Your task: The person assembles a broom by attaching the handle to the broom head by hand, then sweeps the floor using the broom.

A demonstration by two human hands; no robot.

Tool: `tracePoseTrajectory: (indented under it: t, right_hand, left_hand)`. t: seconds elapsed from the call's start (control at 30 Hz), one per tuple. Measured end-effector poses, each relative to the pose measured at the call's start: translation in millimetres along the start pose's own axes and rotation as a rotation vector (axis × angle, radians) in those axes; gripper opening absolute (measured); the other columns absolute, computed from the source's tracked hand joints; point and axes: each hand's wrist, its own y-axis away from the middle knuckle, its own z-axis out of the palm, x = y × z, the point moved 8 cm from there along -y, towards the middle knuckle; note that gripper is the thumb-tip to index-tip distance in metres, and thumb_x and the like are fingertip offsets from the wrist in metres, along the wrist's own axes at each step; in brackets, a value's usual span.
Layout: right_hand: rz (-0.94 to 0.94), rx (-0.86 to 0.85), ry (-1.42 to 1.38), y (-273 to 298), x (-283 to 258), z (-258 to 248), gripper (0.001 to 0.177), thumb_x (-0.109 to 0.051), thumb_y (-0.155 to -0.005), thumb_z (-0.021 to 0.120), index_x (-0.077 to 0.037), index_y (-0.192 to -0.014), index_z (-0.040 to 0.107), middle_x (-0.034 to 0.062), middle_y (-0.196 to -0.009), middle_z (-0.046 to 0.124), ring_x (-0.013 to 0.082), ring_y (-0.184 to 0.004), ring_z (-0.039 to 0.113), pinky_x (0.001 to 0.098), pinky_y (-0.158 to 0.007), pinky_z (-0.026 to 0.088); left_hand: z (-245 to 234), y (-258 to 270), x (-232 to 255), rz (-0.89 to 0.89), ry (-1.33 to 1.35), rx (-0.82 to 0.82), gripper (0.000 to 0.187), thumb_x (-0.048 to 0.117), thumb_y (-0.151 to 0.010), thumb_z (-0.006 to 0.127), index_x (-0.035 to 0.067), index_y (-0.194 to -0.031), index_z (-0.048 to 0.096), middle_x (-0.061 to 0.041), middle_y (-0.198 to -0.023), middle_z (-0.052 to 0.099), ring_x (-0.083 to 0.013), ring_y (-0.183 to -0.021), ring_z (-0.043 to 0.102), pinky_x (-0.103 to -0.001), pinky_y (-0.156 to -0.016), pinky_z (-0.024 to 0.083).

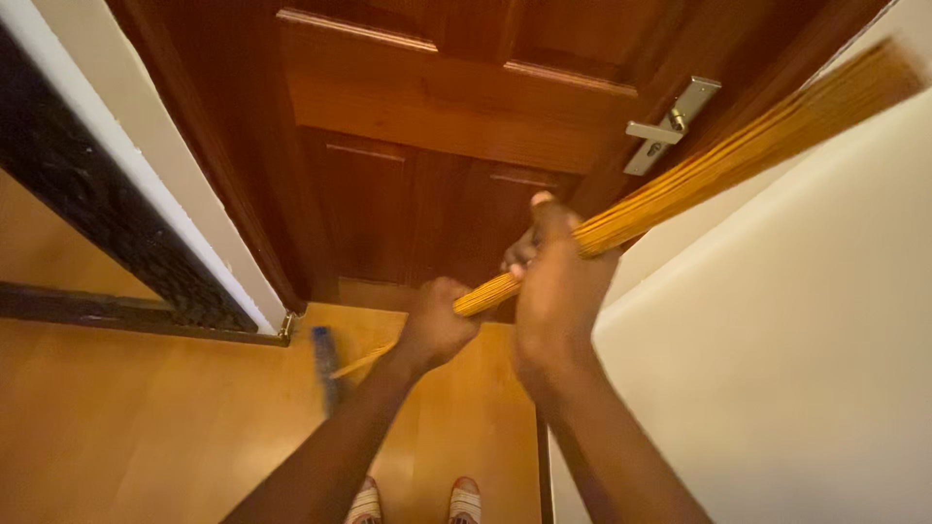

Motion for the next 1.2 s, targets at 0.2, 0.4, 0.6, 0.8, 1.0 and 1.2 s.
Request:
tracePoseTrajectory:
  t: [0.2, 0.4, 0.6, 0.8, 1.0, 1.2]
  right_hand:
    - [-0.099, -0.044, 0.272, 7.6, -31.5, 20.3, 0.035, -0.015, -0.092, 0.063, -0.01, -0.065, 0.042, -0.0026, -0.055, 0.037, 0.0101, -0.048, 0.036, 0.0305, -0.046, 0.034]
    - [0.065, -0.06, 0.268, 12.4, 9.9, 46.9, 0.031, -0.015, -0.088, 0.066, -0.013, -0.068, 0.043, -0.0046, -0.057, 0.037, 0.0088, -0.05, 0.032, 0.0306, -0.046, 0.028]
    - [0.123, -0.152, 0.136, 30.7, 42.2, 83.5, 0.03, -0.013, -0.088, 0.064, -0.013, -0.066, 0.044, -0.0036, -0.055, 0.036, 0.0092, -0.049, 0.032, 0.0303, -0.047, 0.029]
    - [0.16, -0.144, 0.003, 29.2, 64.6, 75.6, 0.034, -0.013, -0.088, 0.063, -0.013, -0.066, 0.038, -0.003, -0.056, 0.033, 0.0109, -0.048, 0.031, 0.0309, -0.047, 0.026]
    - [0.166, -0.055, 0.013, 17.1, 62.7, 50.1, 0.032, -0.014, -0.088, 0.065, -0.014, -0.066, 0.043, -0.0022, -0.055, 0.039, 0.0116, -0.047, 0.04, 0.0298, -0.047, 0.034]
    - [0.104, 0.019, 0.068, 2.0, 0.4, 27.4, 0.029, -0.013, -0.088, 0.064, -0.014, -0.068, 0.043, -0.0022, -0.053, 0.037, 0.011, -0.044, 0.033, 0.0303, -0.043, 0.029]
  left_hand:
    - [42.2, -20.5, 26.0, 0.017, 0.293, -0.107, 0.034, 0.026, -0.071, 0.083, -0.001, -0.09, 0.073, -0.014, -0.082, 0.076, -0.0204, -0.08, 0.073, -0.041, -0.074, 0.056]
    - [21.9, -12.0, -20.7, 0.092, 0.212, 0.048, 0.064, 0.023, -0.078, 0.089, -0.008, -0.123, 0.057, -0.025, -0.122, 0.059, -0.0323, -0.116, 0.055, -0.044, -0.09, 0.048]
    - [-44.1, 21.4, -19.6, 0.074, 0.518, -0.208, 0.021, 0.017, -0.082, 0.072, -0.001, -0.093, 0.072, -0.013, -0.088, 0.076, -0.0177, -0.082, 0.068, -0.039, -0.076, 0.055]
    - [-66.6, 25.8, -46.0, -0.043, 0.16, -0.086, 0.017, 0.012, -0.078, 0.063, 0.002, -0.089, 0.07, -0.02, -0.068, 0.068, -0.0247, -0.064, 0.065, -0.042, -0.064, 0.052]
    - [-53.3, 24.6, -64.6, -0.27, -0.092, -0.059, 0.017, 0.021, -0.079, 0.069, 0.004, -0.08, 0.073, -0.022, -0.072, 0.07, -0.0357, -0.069, 0.072, -0.046, -0.067, 0.053]
    - [0.1, -5.4, -4.4, -0.067, 0.023, -0.105, 0.02, 0.024, -0.078, 0.073, 0.005, -0.085, 0.075, -0.018, -0.075, 0.072, -0.0289, -0.069, 0.072, -0.042, -0.068, 0.055]
